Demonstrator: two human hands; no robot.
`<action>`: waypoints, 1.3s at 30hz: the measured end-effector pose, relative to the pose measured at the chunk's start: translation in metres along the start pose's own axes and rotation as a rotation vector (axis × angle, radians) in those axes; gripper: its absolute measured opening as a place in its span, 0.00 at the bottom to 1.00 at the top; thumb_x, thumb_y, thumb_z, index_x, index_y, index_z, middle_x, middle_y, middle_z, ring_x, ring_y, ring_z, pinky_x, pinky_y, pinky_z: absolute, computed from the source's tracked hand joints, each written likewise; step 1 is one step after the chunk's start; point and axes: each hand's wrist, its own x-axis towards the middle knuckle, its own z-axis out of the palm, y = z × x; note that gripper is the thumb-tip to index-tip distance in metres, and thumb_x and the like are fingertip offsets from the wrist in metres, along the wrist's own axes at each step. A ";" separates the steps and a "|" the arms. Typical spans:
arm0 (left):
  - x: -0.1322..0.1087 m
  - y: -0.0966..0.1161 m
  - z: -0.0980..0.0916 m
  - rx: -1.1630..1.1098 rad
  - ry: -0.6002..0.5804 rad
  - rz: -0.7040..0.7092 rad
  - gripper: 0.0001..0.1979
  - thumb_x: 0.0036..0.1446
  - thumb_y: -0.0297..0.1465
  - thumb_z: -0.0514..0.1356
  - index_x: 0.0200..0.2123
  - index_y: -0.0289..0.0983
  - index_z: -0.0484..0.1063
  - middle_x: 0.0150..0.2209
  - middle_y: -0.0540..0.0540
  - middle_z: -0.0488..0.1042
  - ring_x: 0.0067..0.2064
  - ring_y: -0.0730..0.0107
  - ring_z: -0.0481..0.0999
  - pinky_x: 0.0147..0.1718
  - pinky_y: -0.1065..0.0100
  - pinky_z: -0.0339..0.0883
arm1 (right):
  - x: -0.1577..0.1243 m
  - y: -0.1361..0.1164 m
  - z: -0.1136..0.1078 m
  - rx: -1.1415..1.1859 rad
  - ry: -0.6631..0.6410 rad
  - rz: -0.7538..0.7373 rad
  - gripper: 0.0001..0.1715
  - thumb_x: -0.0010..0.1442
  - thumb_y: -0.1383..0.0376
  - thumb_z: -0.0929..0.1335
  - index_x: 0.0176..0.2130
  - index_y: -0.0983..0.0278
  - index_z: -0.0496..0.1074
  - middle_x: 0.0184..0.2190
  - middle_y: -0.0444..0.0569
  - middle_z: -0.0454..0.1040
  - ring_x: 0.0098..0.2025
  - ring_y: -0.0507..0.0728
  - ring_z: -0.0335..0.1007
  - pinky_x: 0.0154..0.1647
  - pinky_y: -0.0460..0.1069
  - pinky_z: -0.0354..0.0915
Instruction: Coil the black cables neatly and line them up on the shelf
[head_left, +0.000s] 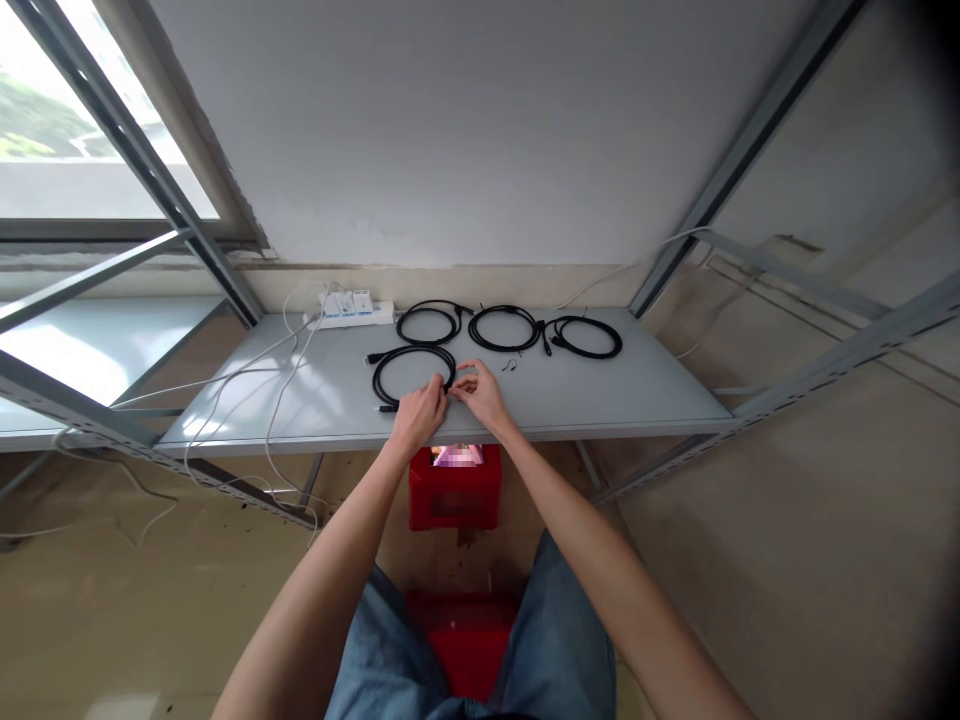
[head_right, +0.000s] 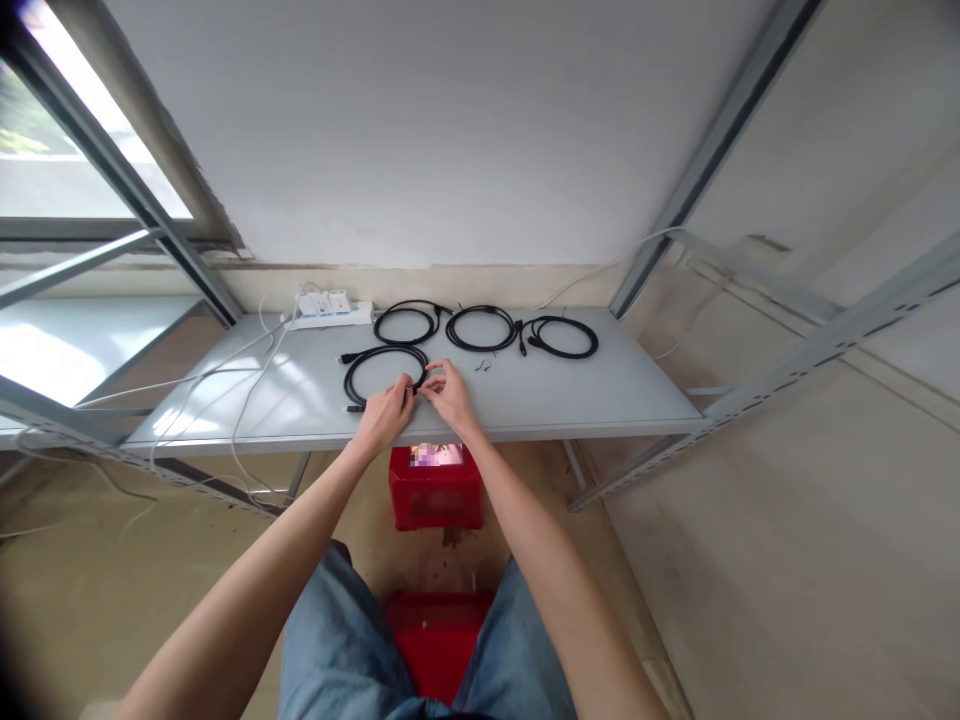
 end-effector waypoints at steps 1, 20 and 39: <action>0.001 0.000 0.000 -0.002 -0.006 -0.010 0.15 0.76 0.35 0.44 0.55 0.39 0.65 0.42 0.40 0.82 0.42 0.55 0.82 0.41 0.63 0.66 | 0.000 0.000 0.000 -0.005 -0.007 -0.001 0.29 0.48 0.57 0.76 0.47 0.59 0.65 0.28 0.40 0.76 0.29 0.54 0.73 0.36 0.50 0.70; 0.001 -0.002 0.002 -0.033 -0.020 -0.018 0.15 0.76 0.36 0.43 0.57 0.38 0.64 0.42 0.38 0.82 0.44 0.52 0.83 0.44 0.61 0.69 | -0.011 -0.012 0.008 -0.462 -0.056 -0.196 0.10 0.61 0.68 0.68 0.40 0.61 0.79 0.34 0.48 0.81 0.35 0.56 0.75 0.44 0.52 0.70; 0.003 0.000 -0.001 0.033 -0.092 -0.007 0.15 0.77 0.35 0.40 0.55 0.38 0.61 0.42 0.37 0.82 0.44 0.52 0.83 0.44 0.61 0.68 | -0.002 -0.004 0.004 -0.139 -0.086 -0.046 0.15 0.60 0.53 0.72 0.39 0.61 0.76 0.36 0.50 0.81 0.39 0.57 0.78 0.46 0.52 0.72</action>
